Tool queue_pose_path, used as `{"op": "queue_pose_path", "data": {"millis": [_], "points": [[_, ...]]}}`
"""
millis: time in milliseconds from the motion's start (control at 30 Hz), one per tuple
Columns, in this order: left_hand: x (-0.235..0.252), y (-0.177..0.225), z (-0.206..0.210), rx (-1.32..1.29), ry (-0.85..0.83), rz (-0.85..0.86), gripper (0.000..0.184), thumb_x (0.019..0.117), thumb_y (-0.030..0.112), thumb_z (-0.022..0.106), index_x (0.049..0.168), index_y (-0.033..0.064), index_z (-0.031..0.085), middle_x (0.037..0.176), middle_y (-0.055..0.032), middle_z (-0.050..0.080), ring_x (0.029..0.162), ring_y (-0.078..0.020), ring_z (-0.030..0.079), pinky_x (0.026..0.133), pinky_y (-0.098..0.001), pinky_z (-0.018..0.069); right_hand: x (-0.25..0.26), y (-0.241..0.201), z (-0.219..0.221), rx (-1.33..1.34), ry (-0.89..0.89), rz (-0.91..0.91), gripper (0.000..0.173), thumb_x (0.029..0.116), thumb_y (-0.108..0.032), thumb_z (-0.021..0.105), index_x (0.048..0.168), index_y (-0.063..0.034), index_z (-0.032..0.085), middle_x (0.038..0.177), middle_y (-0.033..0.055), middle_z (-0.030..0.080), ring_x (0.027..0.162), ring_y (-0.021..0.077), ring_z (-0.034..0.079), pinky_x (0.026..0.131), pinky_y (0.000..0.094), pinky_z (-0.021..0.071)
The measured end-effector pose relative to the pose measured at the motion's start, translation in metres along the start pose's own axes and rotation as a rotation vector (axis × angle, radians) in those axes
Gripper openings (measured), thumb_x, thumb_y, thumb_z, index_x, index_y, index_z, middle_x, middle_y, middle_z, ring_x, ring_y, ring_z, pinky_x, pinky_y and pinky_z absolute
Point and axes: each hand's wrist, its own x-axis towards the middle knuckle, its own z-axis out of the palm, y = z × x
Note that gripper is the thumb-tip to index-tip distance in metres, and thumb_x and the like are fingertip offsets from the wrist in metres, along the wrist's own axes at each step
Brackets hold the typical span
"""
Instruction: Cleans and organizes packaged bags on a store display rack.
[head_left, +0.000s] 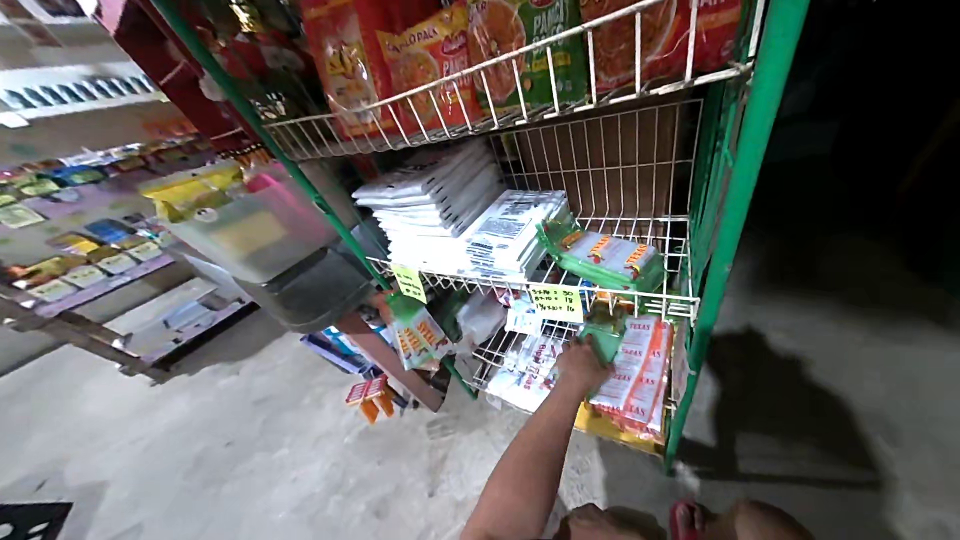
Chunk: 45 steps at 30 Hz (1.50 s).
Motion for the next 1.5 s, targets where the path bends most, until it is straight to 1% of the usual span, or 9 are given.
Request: {"op": "queue_pose_path", "data": {"millis": [167,300,400,533,633,867,967,1200,1500], "points": [[0.004,-0.007,-0.013,-0.156,0.01,-0.032,0.084,0.0851,0.052,0.074,0.155,0.0167,0.043,0.145,-0.023,0.053,0.134,-0.0425,0.051,0.104,-0.0637,0.0451,0.001,0.002,-0.008,-0.013,-0.03,0.017,0.039,0.1047,-0.028,0.057,0.131,-0.0001,0.064,0.127,0.0279,0.065,0.123,0.046,0.059,0.103,0.0654,0.043],[-0.028,-0.058,-0.023,-0.933,0.098,0.121,0.052,0.0996,0.025,0.058,0.147,0.0062,0.049,0.123,-0.0166,0.066,0.105,-0.0244,0.065,0.092,-0.0439,0.0531,-0.013,0.011,-0.029,0.094,0.072,-0.052,0.031,0.1002,-0.022,0.064,0.125,-0.0055,0.07,0.123,0.024,0.068,0.12,0.0438,0.062,0.102,0.0661,0.0446],[-0.09,-0.097,-0.015,-1.748,0.106,0.068,0.036,0.1083,0.025,0.028,0.117,0.0082,0.058,0.083,-0.0055,0.071,0.069,-0.0135,0.069,0.06,-0.0311,0.0592,-0.037,0.026,-0.05,0.265,0.355,-0.185,0.028,0.0979,-0.021,0.067,0.118,-0.0024,0.073,0.114,0.0213,0.071,0.112,0.0362,0.067,0.101,0.0578,0.0482],[-0.169,-0.146,0.019,-2.275,0.1,0.203,0.051,0.1027,0.041,0.024,0.106,0.0122,0.066,0.093,-0.0101,0.076,0.084,-0.0222,0.075,0.072,-0.0411,0.0634,-0.035,0.009,-0.054,0.41,1.158,-0.442,0.027,0.0919,-0.017,0.066,0.108,0.0035,0.073,0.108,0.0106,0.075,0.103,0.0097,0.07,0.096,0.029,0.0551],[-0.224,-0.157,0.033,-2.3,0.141,0.356,0.049,0.1061,0.041,0.03,0.112,0.0124,0.069,0.103,-0.0118,0.076,0.094,-0.0224,0.075,0.082,-0.0409,0.0626,-0.01,-0.04,-0.053,0.4,1.348,-0.672,0.032,0.0969,-0.025,0.062,0.109,0.0024,0.071,0.116,0.0087,0.07,0.115,0.0019,0.062,0.101,0.0192,0.0501],[-0.321,-0.165,0.066,-2.332,0.708,0.117,0.053,0.1123,0.034,0.014,0.117,0.0133,0.063,0.1,-0.0012,0.075,0.092,-0.0084,0.072,0.081,-0.027,0.0599,0.086,-0.134,0.042,-0.16,1.001,-0.585,0.051,0.1009,-0.039,0.051,0.141,-0.0092,0.062,0.151,0.0172,0.053,0.14,0.0419,0.048,0.11,0.0595,0.0429],[-0.348,-0.179,0.091,-2.368,0.767,0.155,0.055,0.1107,0.036,0.013,0.112,0.0158,0.064,0.097,-0.0007,0.076,0.09,-0.0087,0.073,0.08,-0.0278,0.0605,0.099,-0.14,0.08,-0.181,1.025,-0.707,0.043,0.0986,-0.024,0.05,0.134,-0.0075,0.067,0.143,0.0149,0.061,0.135,0.0362,0.055,0.11,0.0489,0.0463],[-0.381,-0.214,0.101,-2.318,0.873,0.152,0.018,0.0853,0.029,0.066,0.094,0.0136,0.07,0.089,-0.0043,0.075,0.085,-0.0122,0.073,0.079,-0.0309,0.0616,0.106,-0.126,0.117,-0.285,1.029,-0.875,0.036,0.1027,-0.03,0.045,0.125,-0.0216,0.072,0.129,0.0026,0.07,0.127,0.022,0.061,0.11,0.038,0.0457],[-0.372,-0.227,0.088,-1.977,1.063,-0.246,0.038,0.113,0.019,0.021,0.124,0.0029,0.054,0.093,-0.0012,0.071,0.084,-0.0061,0.07,0.078,-0.0251,0.0597,0.095,-0.107,0.111,-0.067,0.89,-1.009,0.024,0.0935,-0.017,0.058,0.104,-0.0172,0.08,0.11,0.0037,0.075,0.106,0.0179,0.064,0.098,0.0249,0.0476]]}}
